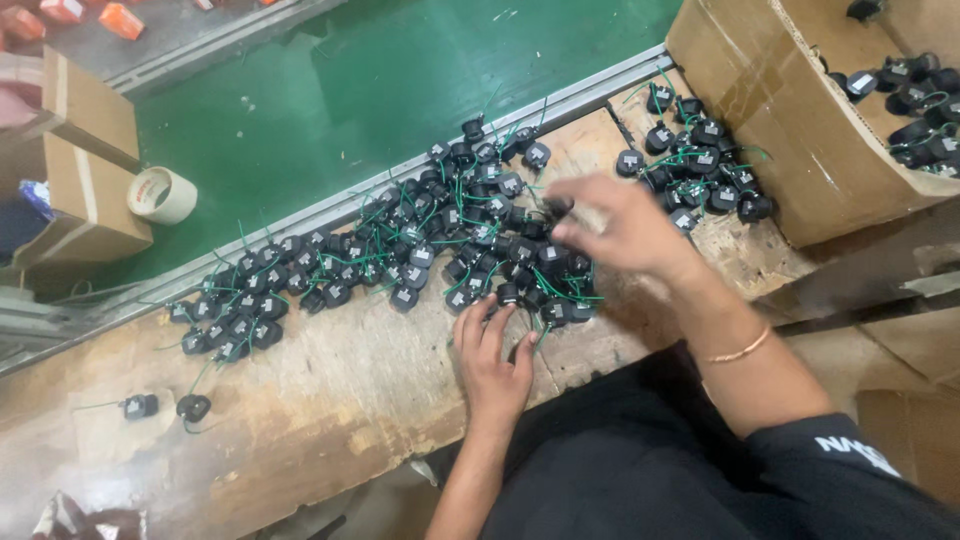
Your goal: The person picks black power adapters with green wires from a pile on the workbench, untangles and arranges the wires by hand, and places the adapters into a cardboard box beside the bench.
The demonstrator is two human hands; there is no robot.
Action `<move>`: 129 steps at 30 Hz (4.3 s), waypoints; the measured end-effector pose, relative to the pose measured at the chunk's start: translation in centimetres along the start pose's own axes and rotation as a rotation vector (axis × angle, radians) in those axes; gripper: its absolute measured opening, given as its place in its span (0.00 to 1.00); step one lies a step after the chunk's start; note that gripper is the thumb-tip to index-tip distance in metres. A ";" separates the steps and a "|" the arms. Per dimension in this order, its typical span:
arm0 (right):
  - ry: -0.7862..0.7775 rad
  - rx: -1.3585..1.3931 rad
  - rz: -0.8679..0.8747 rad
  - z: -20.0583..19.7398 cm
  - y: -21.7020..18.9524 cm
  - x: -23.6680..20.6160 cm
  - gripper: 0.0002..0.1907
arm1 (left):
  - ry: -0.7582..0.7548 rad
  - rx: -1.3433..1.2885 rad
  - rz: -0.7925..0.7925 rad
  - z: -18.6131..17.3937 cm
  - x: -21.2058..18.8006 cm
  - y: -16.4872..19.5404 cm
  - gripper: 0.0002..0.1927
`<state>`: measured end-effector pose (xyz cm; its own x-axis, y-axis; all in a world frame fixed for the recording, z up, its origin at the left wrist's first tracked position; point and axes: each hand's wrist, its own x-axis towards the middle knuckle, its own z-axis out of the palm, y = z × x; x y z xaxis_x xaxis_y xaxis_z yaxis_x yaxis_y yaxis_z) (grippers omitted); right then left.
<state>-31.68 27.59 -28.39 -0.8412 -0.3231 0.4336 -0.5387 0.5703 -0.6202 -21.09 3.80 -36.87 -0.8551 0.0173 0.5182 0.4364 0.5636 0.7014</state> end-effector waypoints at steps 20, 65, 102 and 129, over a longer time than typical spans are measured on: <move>-0.284 -0.106 -0.042 1.2 4.2 3.2 0.23 | 0.030 -0.097 -0.074 1.7 0.6 -1.4 0.15; 0.362 -0.118 0.206 -0.6 14.1 -7.1 0.38 | 0.074 -0.126 -0.102 4.3 0.0 -1.6 0.13; -0.475 0.547 0.169 10.0 1.7 -13.6 0.42 | 0.006 -0.694 -0.098 4.3 -2.3 -2.6 0.13; -0.122 0.414 -0.156 12.2 0.3 -12.4 0.26 | 0.136 0.321 0.091 1.1 3.5 -6.5 0.09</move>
<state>-21.94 22.61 -41.92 -0.7348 -0.4815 0.4777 -0.6117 0.1659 -0.7735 -27.21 1.09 -40.16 -0.7619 -0.0184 0.6474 0.3808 0.7959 0.4707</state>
